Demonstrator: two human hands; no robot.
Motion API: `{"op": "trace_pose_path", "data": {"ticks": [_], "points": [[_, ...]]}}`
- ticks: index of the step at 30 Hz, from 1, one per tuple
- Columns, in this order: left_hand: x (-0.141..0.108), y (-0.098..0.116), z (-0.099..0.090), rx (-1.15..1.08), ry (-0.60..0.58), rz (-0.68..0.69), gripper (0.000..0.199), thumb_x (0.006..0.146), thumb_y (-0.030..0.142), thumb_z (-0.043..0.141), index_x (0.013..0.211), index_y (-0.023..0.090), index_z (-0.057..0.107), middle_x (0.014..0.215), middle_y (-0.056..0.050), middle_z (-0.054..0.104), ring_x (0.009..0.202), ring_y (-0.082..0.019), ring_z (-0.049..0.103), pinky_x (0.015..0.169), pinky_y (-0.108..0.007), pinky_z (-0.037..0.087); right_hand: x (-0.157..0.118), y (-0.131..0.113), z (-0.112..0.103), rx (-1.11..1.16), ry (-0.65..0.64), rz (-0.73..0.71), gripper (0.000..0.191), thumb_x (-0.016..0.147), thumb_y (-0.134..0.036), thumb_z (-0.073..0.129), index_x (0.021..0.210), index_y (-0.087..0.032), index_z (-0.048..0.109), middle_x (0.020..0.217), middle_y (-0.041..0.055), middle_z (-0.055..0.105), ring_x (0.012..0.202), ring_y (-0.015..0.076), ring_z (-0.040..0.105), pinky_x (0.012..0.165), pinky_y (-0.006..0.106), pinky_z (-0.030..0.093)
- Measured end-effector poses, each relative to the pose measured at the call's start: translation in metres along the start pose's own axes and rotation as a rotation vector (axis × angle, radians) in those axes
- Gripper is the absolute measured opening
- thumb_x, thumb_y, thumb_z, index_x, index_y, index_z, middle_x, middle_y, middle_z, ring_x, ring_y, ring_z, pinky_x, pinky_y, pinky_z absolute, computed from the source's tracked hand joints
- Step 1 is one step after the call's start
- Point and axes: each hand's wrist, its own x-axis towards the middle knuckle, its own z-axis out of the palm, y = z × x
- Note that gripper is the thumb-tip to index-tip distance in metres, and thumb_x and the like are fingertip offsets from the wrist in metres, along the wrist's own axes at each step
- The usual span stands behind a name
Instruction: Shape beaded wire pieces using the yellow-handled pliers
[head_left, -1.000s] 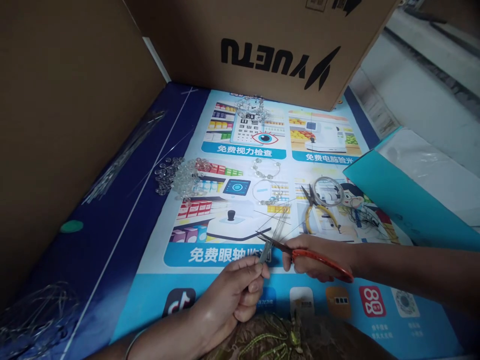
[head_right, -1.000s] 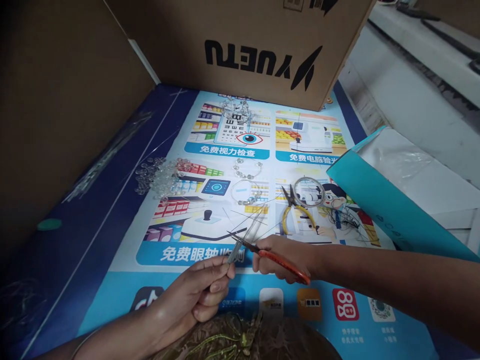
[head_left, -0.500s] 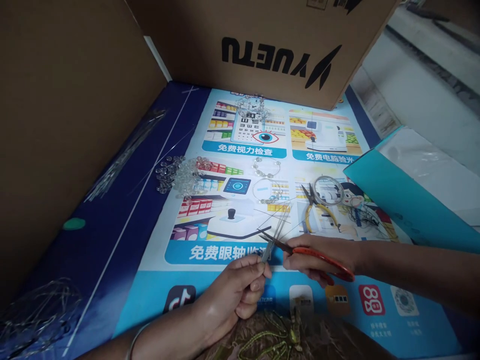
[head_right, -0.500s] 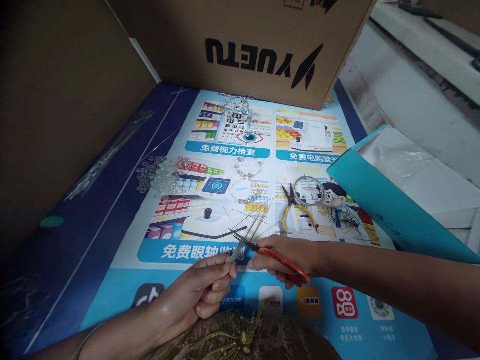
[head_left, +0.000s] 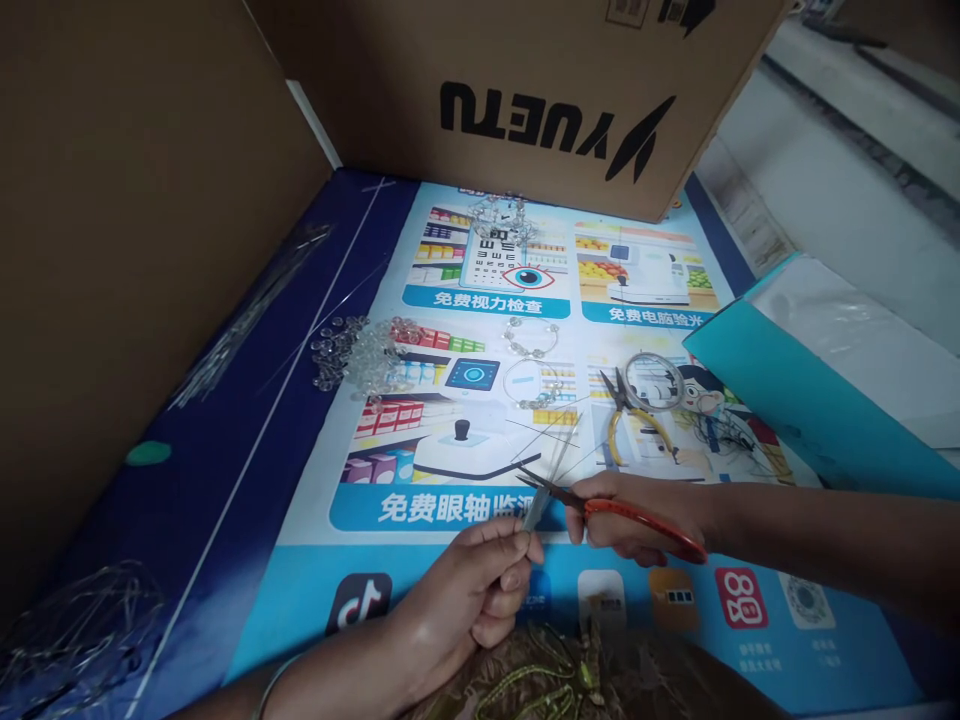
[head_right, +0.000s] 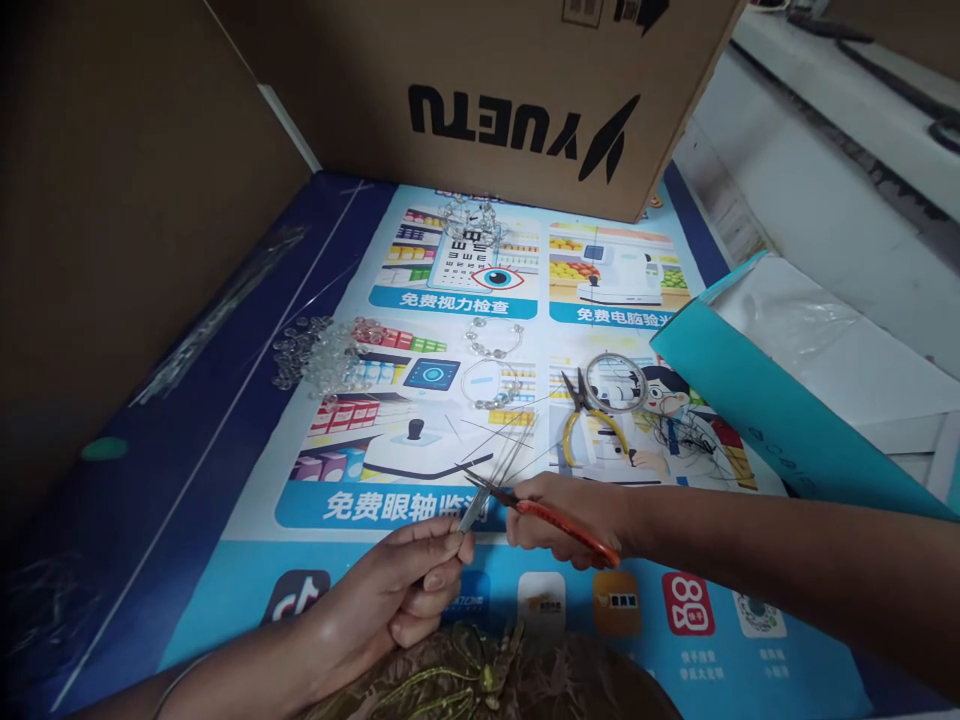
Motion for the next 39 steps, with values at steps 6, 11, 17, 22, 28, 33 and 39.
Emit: {"op": "trace_pose_path", "data": {"ticks": [6, 11, 17, 22, 28, 33, 39], "points": [[0.0, -0.003, 0.0, -0.022, -0.006, 0.024, 0.017, 0.077, 0.031, 0.056, 0.076, 0.015, 0.052, 0.054, 0.007, 0.03, 0.04, -0.002, 0.017, 0.038, -0.017, 0.006, 0.001, 0.001, 0.0, 0.13, -0.005, 0.028, 0.027, 0.073, -0.04, 0.045, 0.086, -0.016, 0.046, 0.045, -0.007, 0.033, 0.035, 0.0068, 0.03, 0.034, 0.019, 0.024], [0.002, -0.004, 0.0, -0.02, -0.003, 0.033, 0.016, 0.078, 0.031, 0.055, 0.076, 0.015, 0.052, 0.054, 0.007, 0.03, 0.04, -0.002, 0.017, 0.038, -0.017, 0.007, 0.0, 0.007, -0.001, 0.168, -0.042, -0.02, 0.032, 0.068, -0.043, 0.055, 0.084, -0.017, 0.045, 0.051, -0.0079, 0.03, 0.037, 0.0049, 0.028, 0.035, 0.018, 0.025], [-0.001, -0.005, 0.002, -0.023, 0.017, 0.036, 0.017, 0.077, 0.031, 0.056, 0.074, 0.015, 0.05, 0.054, 0.007, 0.03, 0.04, -0.002, 0.016, 0.038, -0.018, 0.006, 0.004, 0.01, -0.002, 0.197, -0.037, -0.007, 0.02, 0.075, -0.037, 0.043, 0.081, -0.018, 0.044, 0.05, -0.0081, 0.027, 0.036, 0.0054, 0.024, 0.035, 0.019, 0.021], [-0.001, -0.005, 0.004, -0.01, 0.024, 0.035, 0.019, 0.074, 0.033, 0.059, 0.074, 0.015, 0.05, 0.053, 0.008, 0.031, 0.039, -0.002, 0.016, 0.038, -0.018, 0.006, 0.009, 0.012, -0.002, 0.2, -0.06, 0.022, 0.021, 0.079, -0.035, 0.032, 0.078, -0.018, 0.043, 0.047, -0.008, 0.026, 0.035, 0.0067, 0.022, 0.035, 0.019, 0.02], [-0.002, -0.006, 0.004, 0.008, 0.018, 0.037, 0.02, 0.075, 0.033, 0.058, 0.074, 0.015, 0.05, 0.053, 0.008, 0.03, 0.04, -0.002, 0.016, 0.039, -0.018, 0.006, -0.006, 0.01, 0.005, -0.006, 0.039, -0.155, 0.018, 0.079, -0.035, 0.047, 0.087, -0.018, 0.047, 0.05, -0.0088, 0.03, 0.038, 0.0052, 0.028, 0.037, 0.017, 0.025], [0.0, -0.005, 0.003, 0.004, -0.003, 0.038, 0.019, 0.076, 0.033, 0.057, 0.074, 0.015, 0.051, 0.053, 0.007, 0.031, 0.04, -0.002, 0.016, 0.038, -0.018, 0.007, -0.011, 0.008, 0.003, -0.174, 0.074, -0.17, 0.026, 0.081, -0.043, 0.049, 0.088, -0.018, 0.048, 0.053, -0.007, 0.04, 0.041, 0.0061, 0.039, 0.041, 0.018, 0.034], [0.0, -0.005, 0.004, 0.009, 0.01, 0.009, 0.018, 0.075, 0.031, 0.058, 0.073, 0.015, 0.05, 0.052, 0.008, 0.029, 0.039, -0.002, 0.015, 0.038, -0.017, 0.006, -0.011, -0.002, -0.001, -0.289, 0.019, -0.091, 0.035, 0.079, -0.051, 0.048, 0.07, -0.017, 0.046, 0.051, -0.0041, 0.045, 0.044, 0.0079, 0.047, 0.043, 0.019, 0.037]]}}
